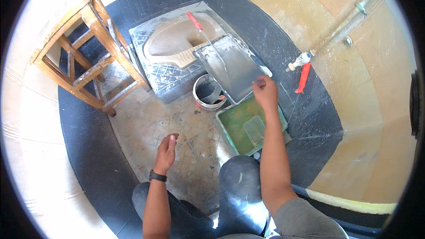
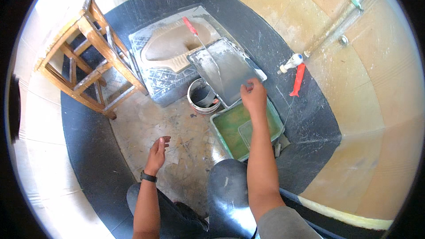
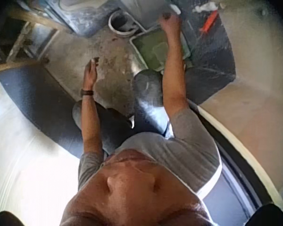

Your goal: The person cleans a paint tray and brush using water from a tap, then places the brush in a plastic container.

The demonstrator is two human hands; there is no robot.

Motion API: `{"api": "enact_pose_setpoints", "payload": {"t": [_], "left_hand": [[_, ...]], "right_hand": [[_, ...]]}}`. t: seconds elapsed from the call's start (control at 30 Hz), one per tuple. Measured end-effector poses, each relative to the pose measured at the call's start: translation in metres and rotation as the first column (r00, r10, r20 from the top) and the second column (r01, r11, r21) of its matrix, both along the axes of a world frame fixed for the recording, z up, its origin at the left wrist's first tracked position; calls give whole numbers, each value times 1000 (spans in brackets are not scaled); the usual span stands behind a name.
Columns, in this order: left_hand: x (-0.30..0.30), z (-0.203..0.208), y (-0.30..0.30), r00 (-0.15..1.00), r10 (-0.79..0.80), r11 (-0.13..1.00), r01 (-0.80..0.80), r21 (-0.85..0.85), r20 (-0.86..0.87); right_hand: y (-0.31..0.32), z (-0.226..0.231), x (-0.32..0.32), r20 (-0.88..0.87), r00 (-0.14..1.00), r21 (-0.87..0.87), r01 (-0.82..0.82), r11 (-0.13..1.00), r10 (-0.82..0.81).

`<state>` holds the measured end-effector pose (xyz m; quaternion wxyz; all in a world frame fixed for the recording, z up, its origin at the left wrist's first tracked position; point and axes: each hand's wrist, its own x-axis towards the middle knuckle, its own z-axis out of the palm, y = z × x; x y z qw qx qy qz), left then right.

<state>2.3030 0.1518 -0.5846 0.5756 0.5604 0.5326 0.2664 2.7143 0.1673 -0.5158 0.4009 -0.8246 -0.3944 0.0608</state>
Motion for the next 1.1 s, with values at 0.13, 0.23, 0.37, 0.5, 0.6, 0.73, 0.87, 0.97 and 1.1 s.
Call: {"api": "enact_pose_setpoints", "payload": {"t": [0.13, 0.23, 0.37, 0.5, 0.6, 0.73, 0.87, 0.97, 1.1], "left_hand": [[27, 17, 4, 980, -150, 955, 177, 238, -130], [16, 30, -2, 967, -172, 939, 219, 265, -188], [8, 48, -7, 971, -179, 923, 221, 316, -158], [-3, 51, -9, 990, -136, 949, 143, 283, -43], [-9, 56, -13, 988, -133, 939, 152, 310, -81], [-6, 70, -19, 989, -131, 952, 146, 271, -72], [-12, 78, -26, 990, -120, 956, 134, 260, -71], [-18, 80, -28, 982, -142, 945, 172, 277, -124], [-23, 72, -26, 979, -141, 940, 180, 291, -150]], "right_hand": [[-36, -71, 41, 51, 992, -363, 123, 924, -112], [-33, -78, -1, -386, 915, -447, -71, 892, -121], [-20, -92, -34, -453, 887, -343, -260, 903, 83], [31, -124, -84, 23, 851, -326, -490, 808, 525], [77, -133, -97, 345, 713, -450, -445, 774, 610], [106, -156, -90, 253, 629, -720, -386, 577, 735], [116, -173, -94, 243, 628, -774, -334, 537, 740], [110, -174, -103, 403, 695, -576, -313, 755, 595], [107, -143, -112, 387, 779, -510, -266, 818, 494]]}}
